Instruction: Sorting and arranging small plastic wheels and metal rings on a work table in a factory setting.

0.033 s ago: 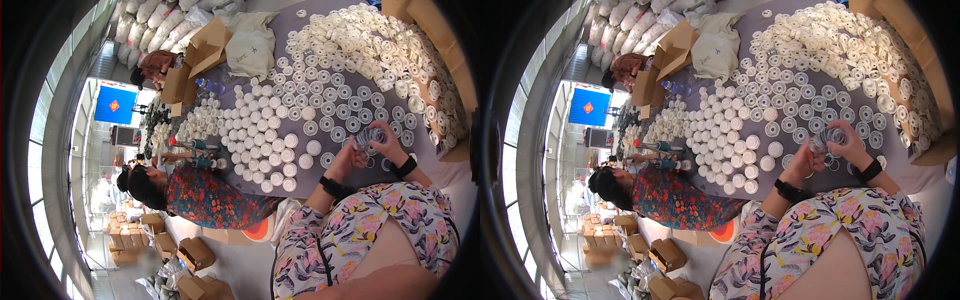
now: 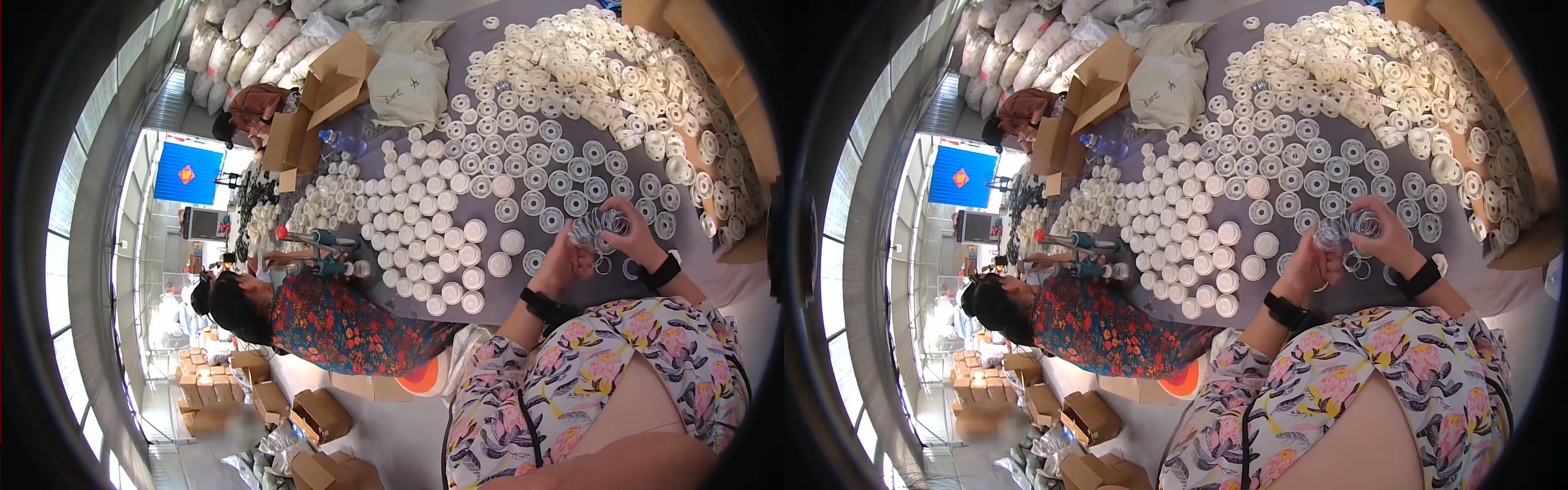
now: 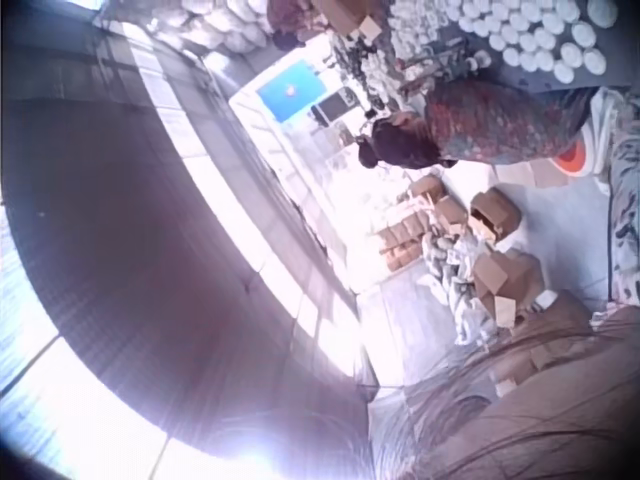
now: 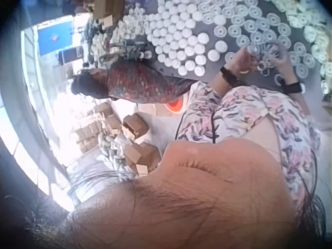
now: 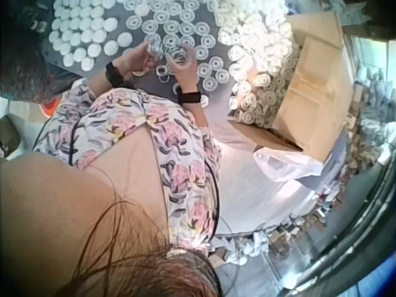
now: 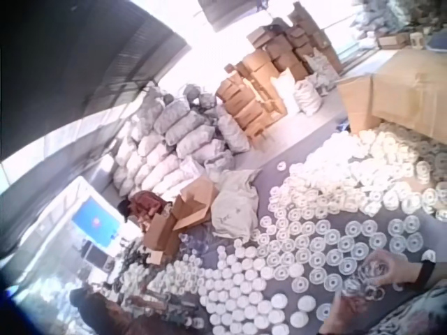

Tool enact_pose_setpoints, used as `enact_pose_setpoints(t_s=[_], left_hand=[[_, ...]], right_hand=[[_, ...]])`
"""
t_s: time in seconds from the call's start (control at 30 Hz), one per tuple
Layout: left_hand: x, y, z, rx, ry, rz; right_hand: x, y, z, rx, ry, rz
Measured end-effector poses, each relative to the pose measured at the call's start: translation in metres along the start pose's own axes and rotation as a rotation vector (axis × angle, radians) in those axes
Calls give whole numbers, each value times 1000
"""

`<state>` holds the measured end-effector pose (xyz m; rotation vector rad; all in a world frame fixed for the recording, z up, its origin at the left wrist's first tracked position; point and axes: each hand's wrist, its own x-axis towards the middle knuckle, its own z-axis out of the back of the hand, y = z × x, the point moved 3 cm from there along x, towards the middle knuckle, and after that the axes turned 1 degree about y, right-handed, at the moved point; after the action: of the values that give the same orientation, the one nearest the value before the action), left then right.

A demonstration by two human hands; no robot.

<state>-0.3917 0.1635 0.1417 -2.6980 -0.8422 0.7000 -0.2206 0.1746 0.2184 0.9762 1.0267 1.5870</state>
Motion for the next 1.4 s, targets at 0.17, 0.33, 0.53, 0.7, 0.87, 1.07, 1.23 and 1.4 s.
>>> enact_pose_setpoints(t_s=[0.17,0.33,0.53,0.7,0.87,1.07,1.23,1.4], left_hand=[[0,-8,-18,335,-260,-85],[11,-21,-22,924,-393,-512],[15,-40,-48,1397,-311,-410],[24,-33,-53,1473,-277,-586],[35,-33,-35,1121,-228,-598],[34,-38,-39,1014,-197,-465],[38,-44,-41,1001,-254,-516],[47,-54,-22,842,-358,-422]], right_hand=[[1,-21,8,177,129,-288],[-11,-37,5,319,243,-537],[-12,-55,8,478,208,-499],[-19,-74,7,805,329,-857],[-8,-61,5,765,155,-703],[-1,-46,20,646,126,-689],[1,-44,20,766,178,-663],[14,-47,18,914,204,-677]])
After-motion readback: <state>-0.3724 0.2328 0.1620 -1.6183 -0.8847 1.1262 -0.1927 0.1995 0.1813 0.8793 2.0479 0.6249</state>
